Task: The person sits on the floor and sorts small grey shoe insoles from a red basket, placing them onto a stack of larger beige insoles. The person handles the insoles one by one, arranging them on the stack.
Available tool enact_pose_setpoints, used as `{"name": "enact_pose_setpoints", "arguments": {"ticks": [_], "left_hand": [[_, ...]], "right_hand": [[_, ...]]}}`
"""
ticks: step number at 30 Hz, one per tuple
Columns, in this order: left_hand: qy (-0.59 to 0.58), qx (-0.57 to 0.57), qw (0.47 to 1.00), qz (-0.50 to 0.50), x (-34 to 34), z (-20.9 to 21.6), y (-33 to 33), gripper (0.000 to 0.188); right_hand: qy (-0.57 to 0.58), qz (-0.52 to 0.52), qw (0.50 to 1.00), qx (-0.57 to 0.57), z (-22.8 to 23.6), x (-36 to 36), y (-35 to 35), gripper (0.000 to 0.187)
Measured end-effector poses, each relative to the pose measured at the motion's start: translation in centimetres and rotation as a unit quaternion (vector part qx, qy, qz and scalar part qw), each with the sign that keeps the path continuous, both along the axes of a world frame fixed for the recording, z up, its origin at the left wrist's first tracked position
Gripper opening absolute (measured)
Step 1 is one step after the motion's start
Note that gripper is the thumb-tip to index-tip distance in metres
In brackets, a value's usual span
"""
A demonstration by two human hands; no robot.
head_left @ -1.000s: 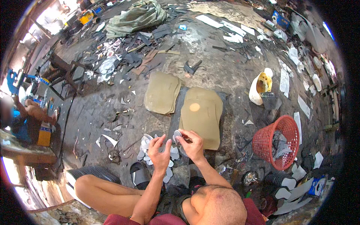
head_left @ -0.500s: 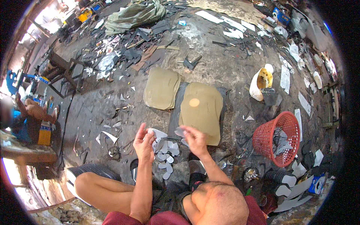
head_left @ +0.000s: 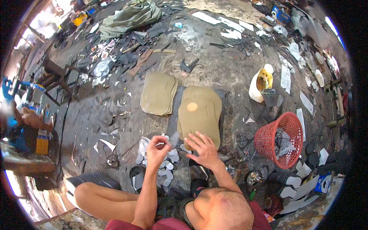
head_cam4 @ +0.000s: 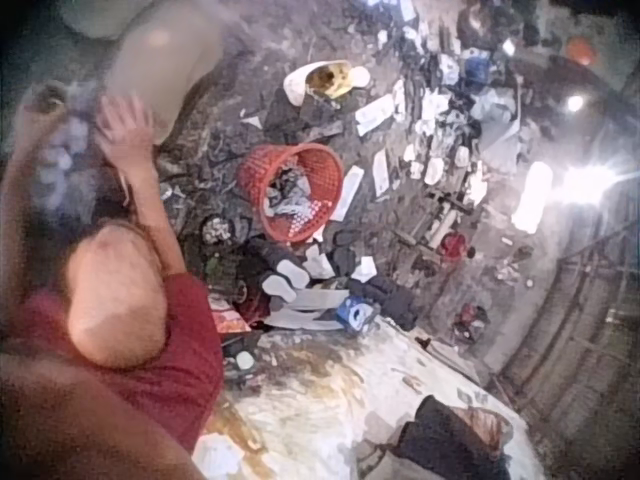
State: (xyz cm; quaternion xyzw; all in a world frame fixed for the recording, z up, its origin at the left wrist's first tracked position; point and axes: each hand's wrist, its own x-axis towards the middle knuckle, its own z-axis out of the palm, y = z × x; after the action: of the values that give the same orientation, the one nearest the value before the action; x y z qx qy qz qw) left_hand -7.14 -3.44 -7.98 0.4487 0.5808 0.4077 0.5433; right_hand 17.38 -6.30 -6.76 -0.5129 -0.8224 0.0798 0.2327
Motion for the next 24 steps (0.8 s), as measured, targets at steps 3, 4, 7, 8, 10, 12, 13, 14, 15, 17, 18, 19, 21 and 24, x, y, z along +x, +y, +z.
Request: {"name": "enact_pose_setpoints", "arguments": {"ticks": [3, 4, 7, 8, 10, 12, 13, 14, 15, 17, 18, 19, 21, 24], "left_hand": [[-0.162, -0.045, 0.978, 0.125, 1.6, -0.6, 2.7, 0.021], [-0.171, -0.062, 0.979, 0.091, 2.7, -0.9, 3.5, 0.023], [-0.106, -0.037, 0.993, 0.025, 7.5, -2.5, 4.6, 0.023], [-0.030, -0.032, 0.999, -0.017, 8.8, -3.1, 5.0, 0.023], [0.264, 0.228, 0.935, -0.066, 10.3, -4.2, 5.3, 0.021], [0.391, 0.324, 0.859, -0.065, 10.6, -5.1, 5.0, 0.020], [0.395, 0.343, 0.849, -0.078, 10.4, -5.4, 5.0, 0.020], [0.398, 0.358, 0.840, -0.089, 9.9, -5.6, 5.1, 0.020], [0.394, 0.388, 0.827, -0.098, 9.5, -5.8, 5.2, 0.020], [0.416, 0.383, 0.811, -0.147, 8.6, -5.7, 5.4, 0.022], [0.427, 0.381, 0.802, -0.170, 8.3, -5.7, 5.6, 0.023], [0.420, 0.369, 0.807, -0.189, 8.0, -5.5, 5.6, 0.020], [0.421, 0.362, 0.807, -0.200, 7.7, -5.3, 5.7, 0.016], [0.417, 0.356, 0.811, -0.205, 7.7, -5.1, 5.9, 0.016]], "right_hand": [[0.013, 0.012, 0.999, -0.035, 0.5, 3.0, 0.9, 0.057], [0.034, 0.010, 0.997, -0.068, 1.1, 4.0, 1.5, 0.054], [0.266, -0.220, 0.919, -0.189, 4.0, 7.2, 3.3, 0.037], [0.296, -0.252, 0.915, -0.108, 5.1, 7.9, 3.7, 0.032], [0.172, -0.182, 0.965, 0.080, 6.5, 8.6, 4.1, 0.028], [0.077, -0.134, 0.977, 0.148, 6.6, 8.0, 4.2, 0.027], [0.048, -0.126, 0.983, 0.128, 6.0, 7.3, 4.2, 0.027], [0.004, -0.120, 0.989, 0.085, 5.0, 6.3, 4.2, 0.028], [0.007, -0.111, 0.991, 0.068, 3.7, 5.3, 4.1, 0.028], [-0.016, -0.099, 0.994, 0.032, 0.9, 3.3, 3.9, 0.029], [-0.027, -0.094, 0.995, 0.037, -0.4, 2.6, 3.8, 0.030], [-0.055, -0.094, 0.994, 0.001, -1.4, 2.1, 3.6, 0.030], [-0.020, -0.097, 0.994, 0.038, -2.6, 1.8, 3.6, 0.031], [-0.014, -0.116, 0.993, 0.023, -2.9, 2.7, 4.4, 0.029]]}}
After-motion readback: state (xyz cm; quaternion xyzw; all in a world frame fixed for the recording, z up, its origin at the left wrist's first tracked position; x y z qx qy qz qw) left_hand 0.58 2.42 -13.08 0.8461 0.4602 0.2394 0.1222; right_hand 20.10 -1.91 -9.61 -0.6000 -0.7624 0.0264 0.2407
